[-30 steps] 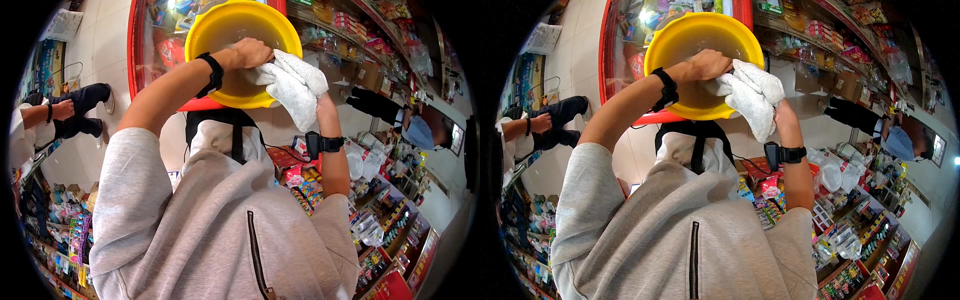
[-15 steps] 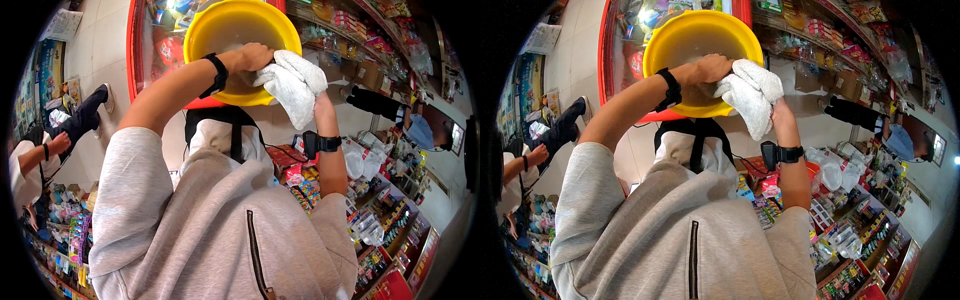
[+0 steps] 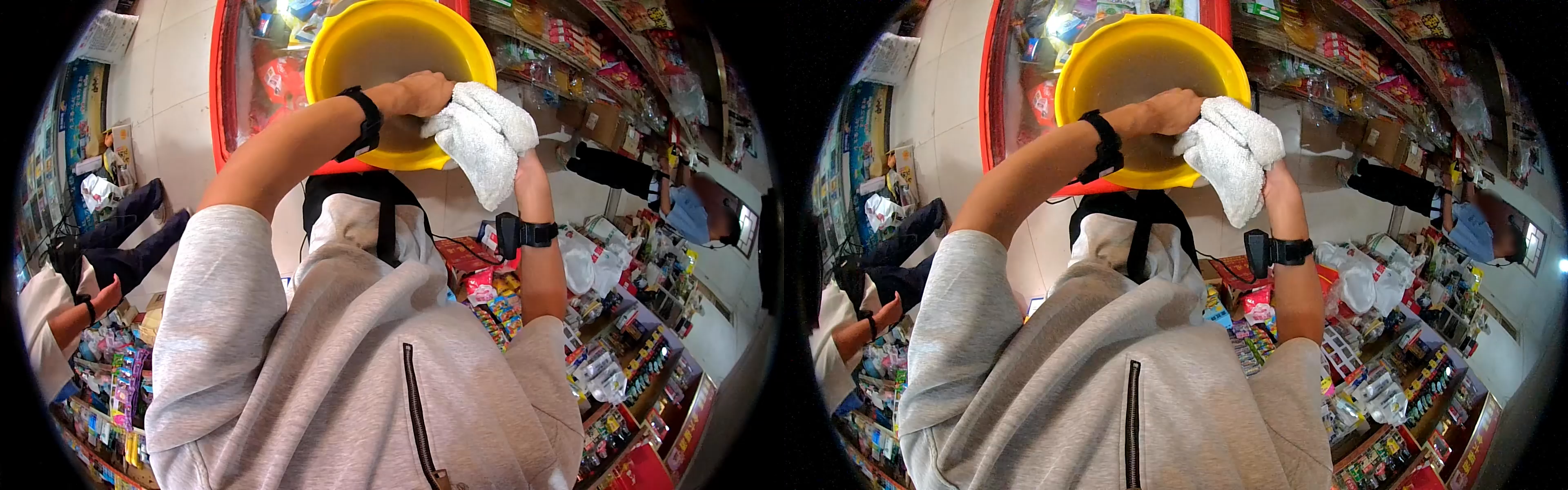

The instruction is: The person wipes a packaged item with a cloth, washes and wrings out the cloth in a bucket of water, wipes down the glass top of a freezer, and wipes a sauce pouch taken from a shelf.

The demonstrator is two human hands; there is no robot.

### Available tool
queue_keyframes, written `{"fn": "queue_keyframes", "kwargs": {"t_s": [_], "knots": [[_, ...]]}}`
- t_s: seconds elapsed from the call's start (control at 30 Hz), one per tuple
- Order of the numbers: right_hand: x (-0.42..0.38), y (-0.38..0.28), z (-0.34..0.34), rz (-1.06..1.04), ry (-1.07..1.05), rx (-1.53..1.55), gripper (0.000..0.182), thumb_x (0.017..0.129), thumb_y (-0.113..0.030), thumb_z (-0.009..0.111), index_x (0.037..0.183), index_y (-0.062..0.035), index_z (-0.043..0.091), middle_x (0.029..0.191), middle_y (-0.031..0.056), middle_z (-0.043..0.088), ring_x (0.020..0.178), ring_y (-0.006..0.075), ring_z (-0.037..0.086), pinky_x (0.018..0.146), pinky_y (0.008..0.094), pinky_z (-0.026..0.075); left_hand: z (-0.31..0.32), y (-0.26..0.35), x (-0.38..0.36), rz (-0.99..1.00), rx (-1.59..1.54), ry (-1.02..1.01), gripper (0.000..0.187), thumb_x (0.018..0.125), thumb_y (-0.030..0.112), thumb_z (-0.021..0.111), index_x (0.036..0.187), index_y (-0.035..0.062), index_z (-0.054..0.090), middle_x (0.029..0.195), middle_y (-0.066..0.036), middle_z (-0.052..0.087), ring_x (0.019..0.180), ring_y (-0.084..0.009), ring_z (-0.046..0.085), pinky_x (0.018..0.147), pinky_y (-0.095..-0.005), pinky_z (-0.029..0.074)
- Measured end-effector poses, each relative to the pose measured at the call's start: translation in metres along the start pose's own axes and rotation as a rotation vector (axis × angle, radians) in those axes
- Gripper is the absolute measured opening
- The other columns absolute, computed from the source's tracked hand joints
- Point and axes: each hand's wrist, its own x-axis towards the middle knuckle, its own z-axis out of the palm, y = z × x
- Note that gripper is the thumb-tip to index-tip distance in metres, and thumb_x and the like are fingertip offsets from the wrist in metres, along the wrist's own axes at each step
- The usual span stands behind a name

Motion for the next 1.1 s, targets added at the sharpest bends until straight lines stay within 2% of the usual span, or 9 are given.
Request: {"fn": "queue_keyframes", "kwargs": {"t_s": [0.07,0.17,0.23,0.33,0.7,0.8,0.97,1.03,1.1], "knots": [[-0.002,0.001,0.003,-0.005,-0.023,-0.002,0.047,0.097,-0.037,0.062,0.127,-0.001,0.061,0.12,0.0166,0.068,0.103,0.0266,0.069,0.087,0.0433,0.06,-0.006,0.005,0.0,-0.03,-0.013,-0.023,0.026,0.095,0.02,0.052,0.115,0.0058,0.062,0.103,-0.023,0.071,0.094,-0.043,0.068,0.088,-0.0484,0.053],[-0.008,0.005,0.009,-0.06,0.127,-0.132,0.052,0.099,-0.038,0.058,0.135,-0.0006,0.055,0.125,0.0154,0.066,0.108,0.0275,0.067,0.093,0.0393,0.056,-0.017,0.012,-0.005,-0.107,0.007,-0.069,0.034,0.093,0.023,0.048,0.115,0.0033,0.067,0.107,-0.026,0.07,0.103,-0.0425,0.066,0.095,-0.0476,0.051],[-0.014,0.008,0.005,-0.099,0.164,-0.161,0.051,0.1,-0.038,0.057,0.134,-0.0004,0.055,0.125,0.0153,0.066,0.109,0.0274,0.067,0.094,0.0391,0.055,-0.021,0.014,-0.01,-0.176,0.008,-0.023,0.041,0.095,0.032,0.046,0.113,0.0033,0.068,0.107,-0.026,0.07,0.103,-0.0418,0.067,0.097,-0.0477,0.05],[-0.021,0.01,-0.002,-0.161,0.172,-0.189,0.05,0.1,-0.038,0.055,0.133,-0.0002,0.056,0.126,0.0152,0.066,0.11,0.0272,0.066,0.094,0.0387,0.054,-0.025,0.014,-0.015,-0.209,-0.005,0.027,0.045,0.097,0.038,0.046,0.115,0.0014,0.065,0.101,-0.026,0.07,0.097,-0.0417,0.068,0.091,-0.0515,0.052],[-0.038,0.011,-0.016,-0.336,0.198,-0.361,0.048,0.103,-0.038,0.049,0.131,0.0007,0.057,0.127,0.0149,0.065,0.113,0.0264,0.064,0.095,0.0372,0.05,-0.02,0.005,-0.012,-0.038,-0.015,0.029,0.045,0.103,0.036,0.038,0.106,0.0005,0.066,0.093,-0.027,0.07,0.086,-0.0459,0.067,0.085,-0.0524,0.052],[-0.047,0.011,-0.015,-0.393,0.223,-0.571,0.048,0.103,-0.037,0.05,0.134,-0.0001,0.053,0.13,0.0144,0.063,0.116,0.0259,0.062,0.098,0.0356,0.048,-0.018,0.001,-0.017,-0.07,-0.006,0.106,0.046,0.104,0.039,0.038,0.108,0.0017,0.065,0.092,-0.027,0.069,0.087,-0.0462,0.066,0.085,-0.0525,0.052],[-0.076,0.001,-0.004,-0.497,0.23,-1.392,0.055,0.101,-0.034,0.054,0.144,-0.002,0.042,0.138,0.0133,0.058,0.124,0.0249,0.057,0.103,0.0317,0.044,-0.025,0.003,-0.019,-0.117,0.006,0.11,0.05,0.105,0.044,0.038,0.109,0.0029,0.065,0.092,-0.026,0.07,0.088,-0.0462,0.066,0.084,-0.0519,0.052],[-0.08,0.001,0.004,-0.532,0.23,-1.462,0.059,0.1,-0.033,0.056,0.148,-0.0028,0.038,0.141,0.0128,0.056,0.127,0.0244,0.055,0.105,0.0301,0.042,-0.02,-0.001,-0.014,-0.062,-0.04,0.05,0.05,0.104,0.045,0.038,0.11,0.0035,0.065,0.092,-0.026,0.07,0.088,-0.0461,0.066,0.084,-0.0516,0.052],[-0.077,0.007,0.009,-0.579,0.239,-1.376,0.049,0.103,-0.032,0.047,0.14,-0.0002,0.046,0.134,0.0132,0.06,0.12,0.0238,0.058,0.1,0.0314,0.044,-0.016,-0.001,-0.013,-0.074,-0.03,0.039,0.05,0.104,0.046,0.039,0.11,0.0033,0.065,0.092,-0.026,0.07,0.088,-0.0461,0.066,0.084,-0.0514,0.052]]}}
